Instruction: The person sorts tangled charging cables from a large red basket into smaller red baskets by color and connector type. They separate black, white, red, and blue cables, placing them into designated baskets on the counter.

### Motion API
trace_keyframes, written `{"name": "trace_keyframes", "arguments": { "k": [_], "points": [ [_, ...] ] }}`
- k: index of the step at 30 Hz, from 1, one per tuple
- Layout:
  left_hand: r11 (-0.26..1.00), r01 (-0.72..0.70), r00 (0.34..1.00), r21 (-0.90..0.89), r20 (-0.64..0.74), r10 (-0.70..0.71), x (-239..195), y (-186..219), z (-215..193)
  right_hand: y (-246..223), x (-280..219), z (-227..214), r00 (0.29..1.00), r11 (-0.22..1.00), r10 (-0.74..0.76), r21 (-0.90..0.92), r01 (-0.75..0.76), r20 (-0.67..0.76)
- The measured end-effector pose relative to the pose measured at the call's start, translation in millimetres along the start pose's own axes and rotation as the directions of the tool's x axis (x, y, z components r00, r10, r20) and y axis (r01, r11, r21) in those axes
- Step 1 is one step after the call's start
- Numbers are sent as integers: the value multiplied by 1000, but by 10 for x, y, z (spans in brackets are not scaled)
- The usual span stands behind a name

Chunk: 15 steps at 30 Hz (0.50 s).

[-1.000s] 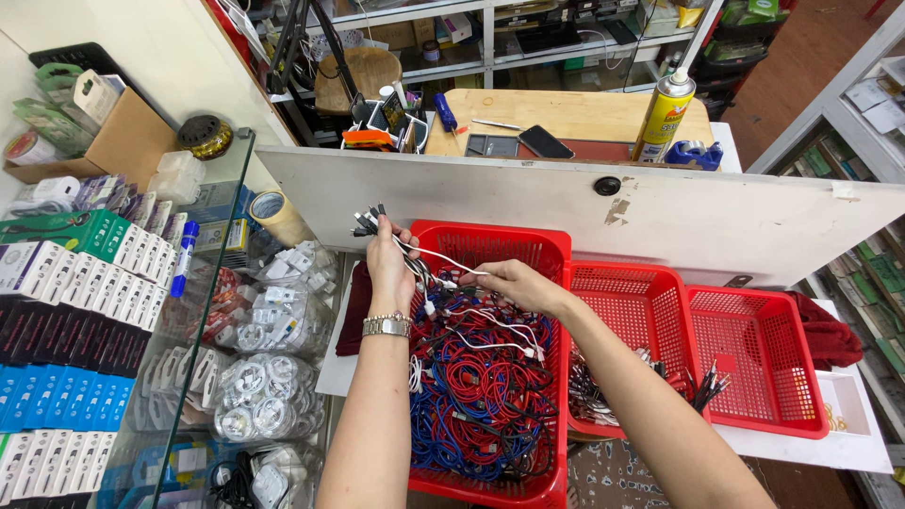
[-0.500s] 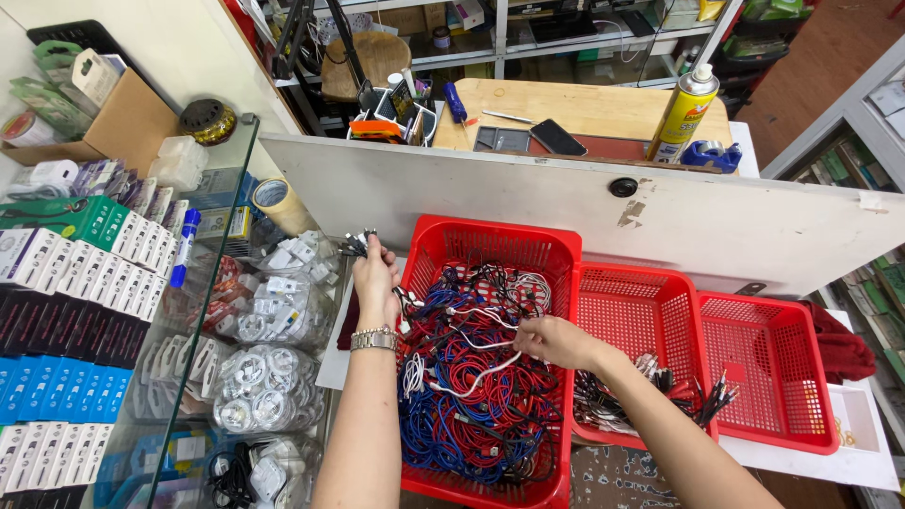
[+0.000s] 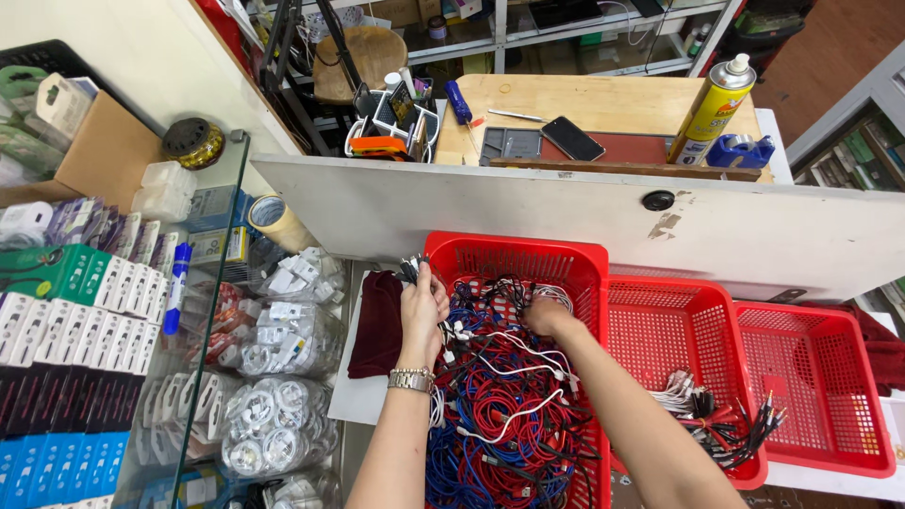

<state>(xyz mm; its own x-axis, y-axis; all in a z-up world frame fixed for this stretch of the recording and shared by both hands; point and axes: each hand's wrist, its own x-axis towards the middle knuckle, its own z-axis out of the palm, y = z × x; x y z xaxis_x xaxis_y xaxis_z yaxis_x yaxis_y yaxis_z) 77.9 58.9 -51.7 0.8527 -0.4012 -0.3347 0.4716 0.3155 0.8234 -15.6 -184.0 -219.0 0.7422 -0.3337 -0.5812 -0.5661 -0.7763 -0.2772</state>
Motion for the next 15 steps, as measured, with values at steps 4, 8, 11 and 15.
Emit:
{"name": "trace_keyframes", "arguments": {
  "k": [4, 8, 11, 15],
  "points": [
    [999, 40, 999, 7, 28, -40, 152, -102, 39, -462, -252, 418, 990, 994, -98, 33, 102, -97],
    [996, 94, 995, 1, 35, -94, 213, -225, 144, -316, -398, 214, 986, 981, -62, 175, 88, -153],
    [990, 138, 989, 24, 42, -139, 214, -261, 183, 38, -237, 47, 961, 959, 90, 285, -12, -262],
    [990, 133, 991, 47, 28, -134, 198, -228, 192, 304, 93, 110, 982, 996, 68, 66, -57, -176]
  ]
}}
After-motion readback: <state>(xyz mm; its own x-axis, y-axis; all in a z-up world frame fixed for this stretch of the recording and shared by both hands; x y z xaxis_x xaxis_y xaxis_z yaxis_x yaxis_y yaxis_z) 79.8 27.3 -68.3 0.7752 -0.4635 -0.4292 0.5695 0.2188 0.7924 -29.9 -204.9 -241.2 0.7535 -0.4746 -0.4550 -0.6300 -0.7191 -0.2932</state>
